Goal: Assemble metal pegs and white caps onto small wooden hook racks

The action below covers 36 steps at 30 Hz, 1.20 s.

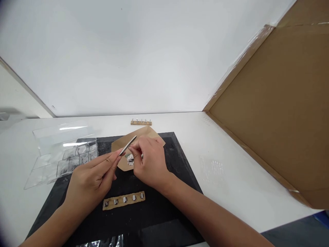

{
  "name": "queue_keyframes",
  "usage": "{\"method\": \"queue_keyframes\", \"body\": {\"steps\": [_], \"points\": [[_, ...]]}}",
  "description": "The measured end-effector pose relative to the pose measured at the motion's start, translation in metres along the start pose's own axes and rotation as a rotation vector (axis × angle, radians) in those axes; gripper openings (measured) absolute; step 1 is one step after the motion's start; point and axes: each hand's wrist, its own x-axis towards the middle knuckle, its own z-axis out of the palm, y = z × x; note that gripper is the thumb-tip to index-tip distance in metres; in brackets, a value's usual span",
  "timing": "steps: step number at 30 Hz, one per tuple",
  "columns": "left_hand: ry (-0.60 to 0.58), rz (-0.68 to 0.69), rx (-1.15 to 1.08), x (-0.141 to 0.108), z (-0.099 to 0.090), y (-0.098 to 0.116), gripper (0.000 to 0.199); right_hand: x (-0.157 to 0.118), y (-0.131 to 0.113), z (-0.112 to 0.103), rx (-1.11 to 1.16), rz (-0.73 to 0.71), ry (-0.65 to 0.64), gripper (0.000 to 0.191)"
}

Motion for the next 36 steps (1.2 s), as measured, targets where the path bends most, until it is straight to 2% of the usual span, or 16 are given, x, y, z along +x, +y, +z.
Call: {"method": "queue_keyframes", "body": {"steps": [3, 6, 10, 14, 18, 22, 26, 29, 33, 36], "points": [[0.002, -0.011, -0.008, -0.0002, -0.0007, 0.0004, 0.027, -0.0001, -0.0017, 0.0004, 0.010, -0.024, -0.017, 0.021], [0.009, -0.015, -0.005, -0.0001, -0.0013, 0.0015, 0.026, 0.0005, -0.0026, -0.0010, 0.015, 0.017, 0.008, 0.021], [-0.005, -0.014, -0.022, 0.0007, -0.0006, 0.0025, 0.027, -0.0002, -0.0037, -0.0020, 0.055, -0.022, -0.053, 0.022], [0.009, -0.015, -0.019, 0.0017, 0.0008, 0.0019, 0.027, -0.0009, -0.0038, -0.0025, 0.024, 0.016, 0.006, 0.020], [-0.002, -0.006, -0.020, 0.0016, -0.0003, 0.0006, 0.027, 0.0009, 0.0002, -0.0047, 0.067, 0.016, -0.067, 0.021], [-0.021, -0.026, -0.049, 0.0022, -0.0025, -0.0016, 0.028, 0.0032, 0.0037, -0.0045, 0.035, 0.039, -0.020, 0.022], [-0.034, -0.039, -0.061, 0.0023, -0.0026, -0.0033, 0.027, 0.0015, -0.0002, -0.0029, 0.045, -0.021, -0.063, 0.022], [-0.038, -0.032, -0.060, 0.0016, -0.0022, -0.0042, 0.026, 0.0002, -0.0021, -0.0031, 0.015, -0.004, -0.025, 0.022], [-0.059, -0.013, -0.055, -0.0008, -0.0032, -0.0045, 0.027, -0.0001, -0.0006, -0.0054, 0.060, 0.003, -0.060, 0.022], [-0.053, -0.004, -0.045, -0.0021, -0.0038, -0.0044, 0.028, -0.0001, -0.0008, -0.0068, 0.038, 0.026, -0.027, 0.022]]}}
